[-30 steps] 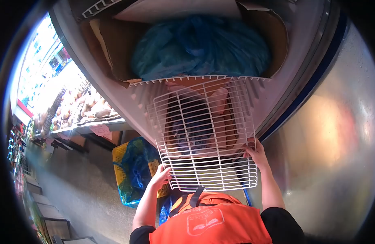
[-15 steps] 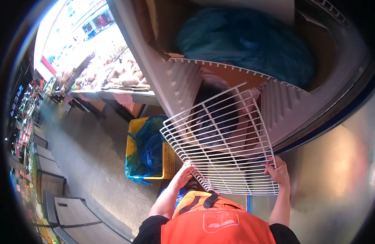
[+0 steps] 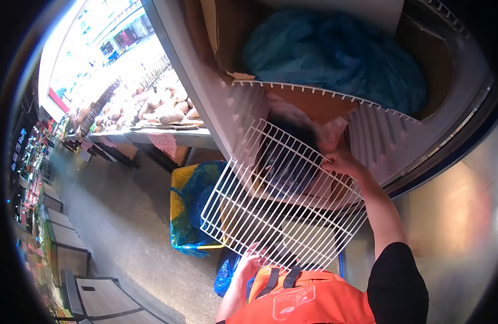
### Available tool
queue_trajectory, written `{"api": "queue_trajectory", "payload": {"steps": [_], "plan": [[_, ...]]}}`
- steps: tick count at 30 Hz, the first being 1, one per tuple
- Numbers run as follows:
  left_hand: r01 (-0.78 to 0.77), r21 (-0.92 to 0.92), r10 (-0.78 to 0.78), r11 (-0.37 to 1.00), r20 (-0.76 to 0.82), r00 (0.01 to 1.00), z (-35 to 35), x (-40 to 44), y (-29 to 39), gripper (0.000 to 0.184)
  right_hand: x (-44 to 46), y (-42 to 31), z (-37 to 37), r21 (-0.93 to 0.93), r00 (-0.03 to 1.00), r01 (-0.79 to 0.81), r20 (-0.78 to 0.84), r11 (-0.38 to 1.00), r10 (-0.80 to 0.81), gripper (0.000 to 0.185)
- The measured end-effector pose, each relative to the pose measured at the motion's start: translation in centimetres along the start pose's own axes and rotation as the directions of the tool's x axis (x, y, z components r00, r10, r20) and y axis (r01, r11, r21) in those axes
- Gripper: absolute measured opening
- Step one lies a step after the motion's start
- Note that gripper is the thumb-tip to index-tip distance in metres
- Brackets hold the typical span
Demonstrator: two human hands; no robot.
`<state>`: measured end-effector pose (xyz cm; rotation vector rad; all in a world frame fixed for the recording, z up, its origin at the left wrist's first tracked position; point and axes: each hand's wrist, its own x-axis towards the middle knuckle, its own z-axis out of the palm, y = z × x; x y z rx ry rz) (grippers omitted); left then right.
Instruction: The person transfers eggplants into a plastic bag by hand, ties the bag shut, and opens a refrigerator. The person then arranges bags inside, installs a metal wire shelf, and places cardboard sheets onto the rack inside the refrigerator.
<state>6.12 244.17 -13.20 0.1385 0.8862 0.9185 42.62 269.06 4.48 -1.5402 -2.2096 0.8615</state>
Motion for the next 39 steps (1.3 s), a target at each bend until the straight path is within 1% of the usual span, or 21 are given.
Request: {"api": "queue_trajectory", "payload": {"steps": [1, 2, 5, 8, 9, 12, 13, 15, 16, 17, 18, 21, 23, 24, 26, 31, 33, 35, 37, 38, 39], "plan": [[-0.005, 0.001, 0.005, 1.0, -0.04, 0.999, -0.3, 0.5, 0.0, 0.062, 0.4, 0.8, 0.1, -0.056, 1.0, 0.017, 0.005, 0.998, -0.017, 0.023], [-0.019, -0.016, 0.019, 1.0, -0.032, 0.999, -1.0, 1.1, 0.2, 0.062, 0.2, -1.0, -0.5, -0.148, 1.0, 0.025, -0.011, 0.989, -0.027, 0.022], [-0.041, -0.024, 0.041, 0.999, -0.01, 0.999, -1.7, 1.5, 0.3, 0.064, -0.3, -2.2, 0.4, -0.38, 0.984, -0.037, -0.176, 0.924, -0.033, 0.021], [-0.023, -0.055, 0.023, 0.998, -0.008, 1.0, -3.2, 2.0, -0.3, 0.064, -1.0, -3.2, 2.4, -0.361, 0.951, -0.15, -0.307, 0.921, 0.035, 0.018], [-0.033, -0.07, 0.029, 0.997, -0.054, 0.998, -2.8, 1.7, -0.5, 0.061, -1.4, -3.9, 2.7, -0.353, 0.935, -0.197, -0.348, 0.915, 0.067, 0.018], [-0.026, -0.101, 0.012, 0.994, -0.135, 0.991, -2.5, 1.9, -2.5, 0.062, -1.9, -4.7, 3.7, -0.332, 0.913, -0.188, -0.407, 0.924, 0.04, 0.015], [-0.006, -0.107, -0.009, 0.994, -0.135, 0.991, -3.3, 2.3, -3.6, 0.06, -2.0, -5.1, 3.5, -0.342, 0.91, -0.215, -0.41, 0.915, 0.06, 0.015], [0.011, -0.139, -0.03, 0.99, -0.136, 0.99, -1.9, 2.1, -4.6, 0.057, -2.2, -6.1, 3.3, -0.359, 0.906, -0.268, -0.41, 0.894, 0.107, 0.015], [0.007, -0.164, -0.025, 0.986, -0.111, 0.994, -0.5, 2.1, -5.0, 0.055, -2.0, -6.0, 3.3, -0.365, 0.898, -0.277, -0.427, 0.889, 0.104, 0.015], [-0.009, -0.166, -0.003, 0.986, -0.07, 0.998, -1.8, 3.2, -6.5, 0.057, -1.6, -5.6, 3.1, -0.372, 0.891, -0.283, -0.444, 0.884, 0.098, 0.015], [0.007, -0.19, -0.018, 0.982, -0.055, 0.998, -1.0, 3.1, -6.7, 0.055, -0.8, -5.3, 3.1, -0.382, 0.883, -0.287, -0.46, 0.878, 0.089, 0.016], [0.063, -0.195, -0.053, 0.979, 0.057, 0.997, 2.6, 2.9, -7.6, 0.056, 1.3, -3.5, 2.6, -0.371, 0.87, -0.257, -0.492, 0.892, 0.046, 0.014], [0.121, -0.166, -0.104, 0.979, 0.107, 0.989, 4.4, 3.4, -8.7, 0.058, 3.6, -1.3, 2.8, -0.398, 0.847, -0.206, -0.53, 0.894, -0.041, 0.013], [0.146, -0.193, -0.122, 0.97, 0.128, 0.984, 5.7, 3.6, -9.2, 0.061, 4.5, -1.0, 2.5, -0.416, 0.83, -0.177, -0.55, 0.892, -0.092, 0.012], [0.191, -0.203, -0.155, 0.96, 0.183, 0.971, 7.6, 4.1, -10.1, 0.064, 5.8, -0.4, 2.0, -0.431, 0.829, -0.183, -0.551, 0.884, -0.096, 0.011], [0.178, -0.155, -0.158, 0.972, 0.133, 0.978, 9.2, 2.5, -9.7, 0.061, 5.9, -0.4, 1.4, -0.473, 0.866, -0.148, -0.486, 0.869, -0.117, 0.011], [0.199, -0.147, -0.181, 0.969, 0.128, 0.975, 9.0, 1.9, -9.7, 0.065, 6.0, -0.2, 1.5, -0.502, 0.871, -0.143, -0.473, 0.853, -0.132, 0.011], [0.194, -0.19, -0.182, 0.963, 0.079, 0.98, 9.4, 0.8, -9.6, 0.064, 5.3, -1.1, 1.1, -0.499, 0.864, -0.135, -0.483, 0.856, -0.145, 0.012], [0.227, -0.213, -0.201, 0.95, 0.138, 0.97, 9.1, 0.1, -8.9, 0.064, 5.1, -1.2, 0.8, -0.478, 0.86, -0.098, -0.481, 0.873, -0.167, 0.012], [0.211, -0.189, -0.183, 0.959, 0.156, 0.971, 9.2, -0.1, -8.7, 0.06, 5.3, -0.9, 1.0, -0.494, 0.846, -0.08, -0.492, 0.866, -0.203, 0.013], [0.214, -0.185, -0.187, 0.959, 0.153, 0.97, 9.4, -0.5, -8.4, 0.06, 5.4, -0.7, 1.1, -0.489, 0.857, -0.082, -0.48, 0.869, -0.189, 0.013]]}}
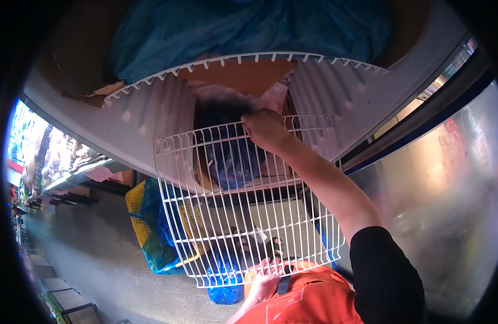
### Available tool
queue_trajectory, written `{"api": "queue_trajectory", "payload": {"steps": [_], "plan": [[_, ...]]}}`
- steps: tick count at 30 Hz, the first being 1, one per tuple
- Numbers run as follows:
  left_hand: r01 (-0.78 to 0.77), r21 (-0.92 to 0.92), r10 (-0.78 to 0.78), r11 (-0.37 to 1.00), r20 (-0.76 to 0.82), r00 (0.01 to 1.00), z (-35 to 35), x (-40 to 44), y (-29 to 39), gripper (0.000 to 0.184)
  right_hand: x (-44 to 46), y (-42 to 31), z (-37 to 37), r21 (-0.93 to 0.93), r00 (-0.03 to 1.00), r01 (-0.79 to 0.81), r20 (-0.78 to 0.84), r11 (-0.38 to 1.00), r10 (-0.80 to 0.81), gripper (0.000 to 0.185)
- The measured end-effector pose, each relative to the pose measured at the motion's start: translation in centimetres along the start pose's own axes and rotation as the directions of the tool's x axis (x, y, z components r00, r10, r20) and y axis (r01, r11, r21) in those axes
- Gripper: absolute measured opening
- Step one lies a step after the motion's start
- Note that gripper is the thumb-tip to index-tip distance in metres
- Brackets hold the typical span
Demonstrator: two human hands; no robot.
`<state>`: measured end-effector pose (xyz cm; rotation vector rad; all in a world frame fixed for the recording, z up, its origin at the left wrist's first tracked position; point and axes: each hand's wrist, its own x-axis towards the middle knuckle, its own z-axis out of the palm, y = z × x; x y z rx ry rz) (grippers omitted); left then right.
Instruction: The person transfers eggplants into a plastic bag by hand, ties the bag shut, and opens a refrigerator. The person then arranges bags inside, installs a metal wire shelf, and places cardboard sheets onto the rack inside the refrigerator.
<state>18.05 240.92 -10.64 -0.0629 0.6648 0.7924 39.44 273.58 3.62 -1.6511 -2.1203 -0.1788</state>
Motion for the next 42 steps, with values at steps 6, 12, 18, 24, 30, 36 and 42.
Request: {"api": "queue_trajectory", "payload": {"steps": [6, 12, 18, 24, 30, 36, 42], "plan": [[0.083, 0.009, -0.082, 0.997, -0.033, 0.996, 1.4, -1.2, -0.2, 0.06, 0.8, 0.9, -0.3, 0.085, 0.998, -0.012, 0.065, 0.996, 0.006, 0.014], [0.138, 0.027, -0.137, 0.99, -0.031, 0.99, 3.0, -1.2, 0.3, 0.06, 0.8, 1.0, 1.2, 0.118, 0.976, -0.096, 0.204, 0.988, 0.071, 0.016], [0.142, 0.016, -0.142, 0.99, 0.02, 0.99, 2.7, -1.1, 1.8, 0.058, -6.3, -0.4, -2.0, 0.119, 0.996, -0.056, -0.063, 0.991, 0.064, 0.048], [0.138, 0.059, -0.141, 0.989, 0.058, 0.988, 2.2, -1.3, 2.1, 0.059, -22.9, 1.2, -8.3, -0.058, 0.864, -0.5, -0.101, 0.864, 0.493, 0.058], [0.088, 0.156, -0.109, 0.984, 0.133, 0.985, 2.6, -2.7, 2.0, 0.059, -32.9, -2.3, -8.4, 0.55, 0.376, -0.834, 0.519, 0.036, 0.767, 0.024], [0.02, 0.151, -0.041, 0.988, 0.136, 0.99, 5.8, -5.2, 3.7, 0.057, -32.7, -2.5, -9.4, 0.695, 0.5, -0.71, 0.378, 0.119, 0.779, 0.017], [-0.096, 0.232, 0.053, 0.968, 0.185, 0.981, 6.0, -3.2, 5.6, 0.049, -31.1, -2.5, -8.3, 0.784, 0.528, -0.615, 0.336, 0.078, 0.78, 0.016]]}}
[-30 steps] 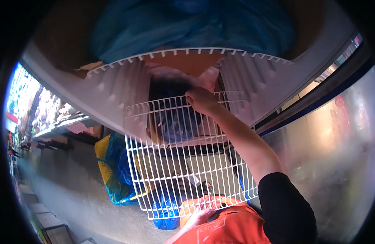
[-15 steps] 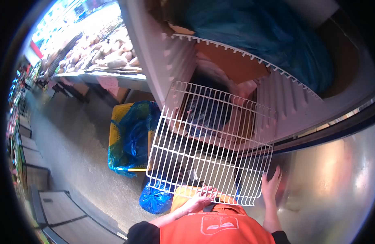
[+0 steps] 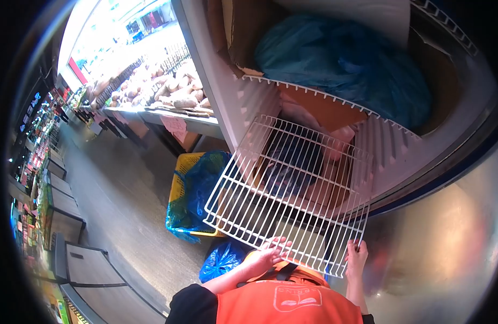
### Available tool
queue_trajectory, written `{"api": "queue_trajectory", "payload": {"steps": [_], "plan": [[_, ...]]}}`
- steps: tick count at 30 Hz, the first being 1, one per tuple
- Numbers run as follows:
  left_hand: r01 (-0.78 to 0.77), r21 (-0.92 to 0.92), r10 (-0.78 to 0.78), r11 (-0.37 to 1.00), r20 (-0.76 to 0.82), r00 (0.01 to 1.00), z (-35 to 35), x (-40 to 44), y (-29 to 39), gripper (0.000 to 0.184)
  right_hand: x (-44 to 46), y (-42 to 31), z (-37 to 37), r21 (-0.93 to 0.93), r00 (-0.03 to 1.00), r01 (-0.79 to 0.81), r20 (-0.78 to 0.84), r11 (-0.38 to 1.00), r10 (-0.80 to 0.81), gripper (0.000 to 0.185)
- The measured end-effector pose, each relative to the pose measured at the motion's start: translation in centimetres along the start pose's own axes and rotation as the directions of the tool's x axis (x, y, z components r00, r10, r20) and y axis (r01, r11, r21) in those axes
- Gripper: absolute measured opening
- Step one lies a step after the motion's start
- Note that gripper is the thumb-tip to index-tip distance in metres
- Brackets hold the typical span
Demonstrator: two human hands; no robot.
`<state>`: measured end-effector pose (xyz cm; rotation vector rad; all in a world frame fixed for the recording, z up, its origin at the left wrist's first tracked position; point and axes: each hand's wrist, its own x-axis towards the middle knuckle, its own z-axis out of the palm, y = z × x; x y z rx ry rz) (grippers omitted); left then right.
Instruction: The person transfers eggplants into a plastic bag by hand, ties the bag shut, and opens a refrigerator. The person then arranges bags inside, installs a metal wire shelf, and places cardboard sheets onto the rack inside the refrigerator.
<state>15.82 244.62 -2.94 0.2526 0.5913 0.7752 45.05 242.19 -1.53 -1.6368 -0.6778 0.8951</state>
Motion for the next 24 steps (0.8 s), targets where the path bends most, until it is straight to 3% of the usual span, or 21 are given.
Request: {"api": "queue_trajectory", "payload": {"steps": [4, 5, 7, 10, 11, 12, 14, 16, 20, 22, 24], "plan": [[-0.075, 0.025, 0.074, 0.997, 0.015, 0.997, 0.7, 4.2, 1.0, 0.043, 4.0, -0.8, 0.7, 0.127, 1.0, 0.025, 0.015, 0.992, -0.027, 0.016], [-0.06, 0.049, 0.061, 0.997, -0.032, 0.998, 1.2, 5.0, 1.5, 0.04, 5.0, -0.7, 0.8, 0.149, 0.999, 0.027, 0.022, 0.988, -0.031, 0.016], [-0.043, 0.051, 0.042, 0.998, 0.021, 0.999, 1.9, 5.3, 2.0, 0.043, 5.9, -0.5, 0.7, 0.175, 0.998, 0.05, 0.036, 0.983, -0.057, 0.018], [-0.023, -0.038, 0.024, 0.999, 0.026, 0.999, 1.4, 4.5, 1.3, 0.046, 4.3, -1.4, 0.9, 0.041, 0.998, 0.064, 0.012, 0.997, -0.065, 0.023], [0.003, -0.118, 0.004, 0.993, 0.058, 0.998, -2.4, 5.0, -0.6, 0.049, 3.6, -0.1, 0.6, 0.01, 1.0, 0.011, 0.009, 1.0, -0.011, 0.025], [-0.039, -0.059, 0.041, 0.998, 0.033, 0.999, -2.9, 3.8, -1.5, 0.041, 2.7, 1.4, 0.3, -0.04, 0.999, 0.03, 0.02, 0.999, -0.029, 0.019], [0.068, -0.082, -0.072, 0.994, -0.051, 0.996, -5.4, 2.4, -3.6, 0.038, 1.2, 5.2, -0.3, -0.121, 1.0, 0.016, 0.007, 0.993, -0.015, 0.023], [0.143, -0.118, -0.158, 0.983, -0.132, 0.979, -7.3, 0.6, -5.4, 0.037, -0.7, 7.1, -0.5, -0.271, 0.976, 0.188, -0.054, 0.944, -0.21, 0.034], [0.199, -0.17, -0.239, 0.965, -0.257, 0.936, -7.5, -3.1, -7.0, 0.04, -4.1, 8.1, -0.5, -0.289, 0.99, 0.042, -0.115, 0.956, -0.078, 0.034], [0.214, -0.197, -0.265, 0.957, -0.29, 0.92, -7.2, -3.9, -7.2, 0.041, -5.0, 9.4, -1.0, -0.364, 0.987, 0.072, -0.106, 0.929, -0.118, 0.034], [0.229, -0.21, -0.287, 0.95, -0.309, 0.907, -6.9, -4.1, -7.4, 0.043, -5.1, 9.4, -0.8, -0.327, 0.993, -0.006, -0.115, 0.945, -0.034, 0.036]]}}
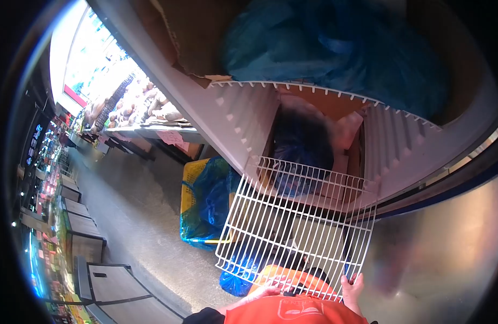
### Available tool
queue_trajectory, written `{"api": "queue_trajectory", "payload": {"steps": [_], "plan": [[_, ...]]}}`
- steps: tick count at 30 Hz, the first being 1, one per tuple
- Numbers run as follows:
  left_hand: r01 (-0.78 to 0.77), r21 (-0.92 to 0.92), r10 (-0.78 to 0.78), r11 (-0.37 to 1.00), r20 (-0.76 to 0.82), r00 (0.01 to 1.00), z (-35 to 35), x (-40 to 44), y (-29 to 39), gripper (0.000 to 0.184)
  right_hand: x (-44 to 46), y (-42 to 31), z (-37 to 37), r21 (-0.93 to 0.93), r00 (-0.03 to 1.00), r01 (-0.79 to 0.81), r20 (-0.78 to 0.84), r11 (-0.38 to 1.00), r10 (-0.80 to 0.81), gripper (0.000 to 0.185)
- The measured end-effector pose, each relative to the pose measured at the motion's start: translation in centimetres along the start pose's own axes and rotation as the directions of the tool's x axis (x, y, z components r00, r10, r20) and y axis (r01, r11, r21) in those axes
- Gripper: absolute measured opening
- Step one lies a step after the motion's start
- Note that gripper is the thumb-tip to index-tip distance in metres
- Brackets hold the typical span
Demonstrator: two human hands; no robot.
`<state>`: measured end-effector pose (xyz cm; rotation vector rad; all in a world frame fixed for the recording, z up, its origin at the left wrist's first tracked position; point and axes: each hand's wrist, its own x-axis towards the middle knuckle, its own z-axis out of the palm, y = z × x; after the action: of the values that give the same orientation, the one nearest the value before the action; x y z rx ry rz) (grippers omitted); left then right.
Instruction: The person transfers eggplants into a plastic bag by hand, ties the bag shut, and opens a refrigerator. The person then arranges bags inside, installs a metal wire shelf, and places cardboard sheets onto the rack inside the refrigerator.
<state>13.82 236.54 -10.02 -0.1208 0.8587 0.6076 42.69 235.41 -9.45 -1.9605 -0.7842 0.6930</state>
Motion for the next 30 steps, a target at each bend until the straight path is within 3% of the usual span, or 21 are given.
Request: {"api": "queue_trajectory", "payload": {"steps": [6, 7, 9, 10, 16, 18, 23, 24, 26, 27, 28, 29, 30], "plan": [[-0.051, 0.054, 0.049, 0.997, 0.021, 0.999, 0.6, 2.2, 1.6, 0.048, 1.6, 1.5, 1.2, -0.079, 0.999, 0.037, 0.034, 0.996, -0.035, 0.037], [-0.037, 0.031, 0.034, 0.999, 0.067, 0.997, -0.2, 3.4, 2.2, 0.056, 2.0, 1.4, 1.7, -0.079, 0.999, 0.031, 0.02, 0.996, -0.029, 0.036], [-0.152, 0.122, 0.133, 0.981, 0.15, 0.98, 0.7, 4.8, 3.7, 0.053, 3.4, 1.2, 2.7, -0.053, 0.999, 0.036, 0.0, 0.998, -0.036, 0.036], [-0.177, 0.066, 0.169, 0.982, 0.121, 0.978, 1.1, 5.6, 4.1, 0.054, 4.2, 1.3, 3.1, -0.034, 0.998, 0.054, -0.009, 0.998, -0.054, 0.037], [-0.159, 0.121, 0.135, 0.98, 0.181, 0.974, 2.9, 9.5, 7.1, 0.06, 9.2, 0.6, 4.3, -0.049, 0.99, 0.136, -0.029, 0.99, -0.137, 0.04], [-0.174, 0.17, 0.152, 0.97, 0.136, 0.979, 5.2, 9.1, 7.7, 0.058, 10.4, 0.2, 4.4, -0.056, 0.983, 0.179, -0.037, 0.982, -0.181, 0.04], [-0.245, 0.106, 0.202, 0.964, 0.313, 0.928, 3.7, 8.7, 6.3, 0.056, 9.6, -0.1, 3.4, -0.033, 0.989, 0.148, -0.017, 0.988, -0.149, 0.037], [-0.274, 0.064, 0.253, 0.96, 0.23, 0.94, 4.0, 7.4, 5.6, 0.055, 8.6, 0.1, 3.0, -0.031, 0.992, 0.126, -0.008, 0.992, -0.126, 0.036], [-0.159, 0.033, 0.156, 0.987, 0.084, 0.984, 4.5, 4.8, 4.8, 0.054, 6.6, 0.7, 2.3, -0.025, 0.997, 0.082, 0.008, 0.996, -0.082, 0.035], [0.024, -0.264, -0.007, 0.964, 0.067, 0.998, 3.3, 4.5, 4.2, 0.053, 5.6, 0.6, 1.9, -0.032, 0.998, 0.065, 0.015, 0.997, -0.064, 0.035], [0.168, -0.547, -0.169, 0.82, 0.049, 0.984, 2.0, 4.2, 3.6, 0.053, 4.6, 0.8, 1.6, -0.042, 0.999, 0.047, 0.021, 0.998, -0.046, 0.035], [0.146, -0.503, -0.162, 0.852, 0.012, 0.987, 1.9, 3.3, 3.0, 0.053, 3.8, 0.9, 1.4, -0.001, 0.999, 0.008, 0.035, 1.0, -0.008, 0.035], [0.091, -0.337, -0.106, 0.937, -0.025, 0.994, 1.6, 2.5, 3.0, 0.053, 2.9, 0.7, 1.2, -0.008, 1.0, 0.003, 0.025, 1.0, -0.002, 0.036]]}}
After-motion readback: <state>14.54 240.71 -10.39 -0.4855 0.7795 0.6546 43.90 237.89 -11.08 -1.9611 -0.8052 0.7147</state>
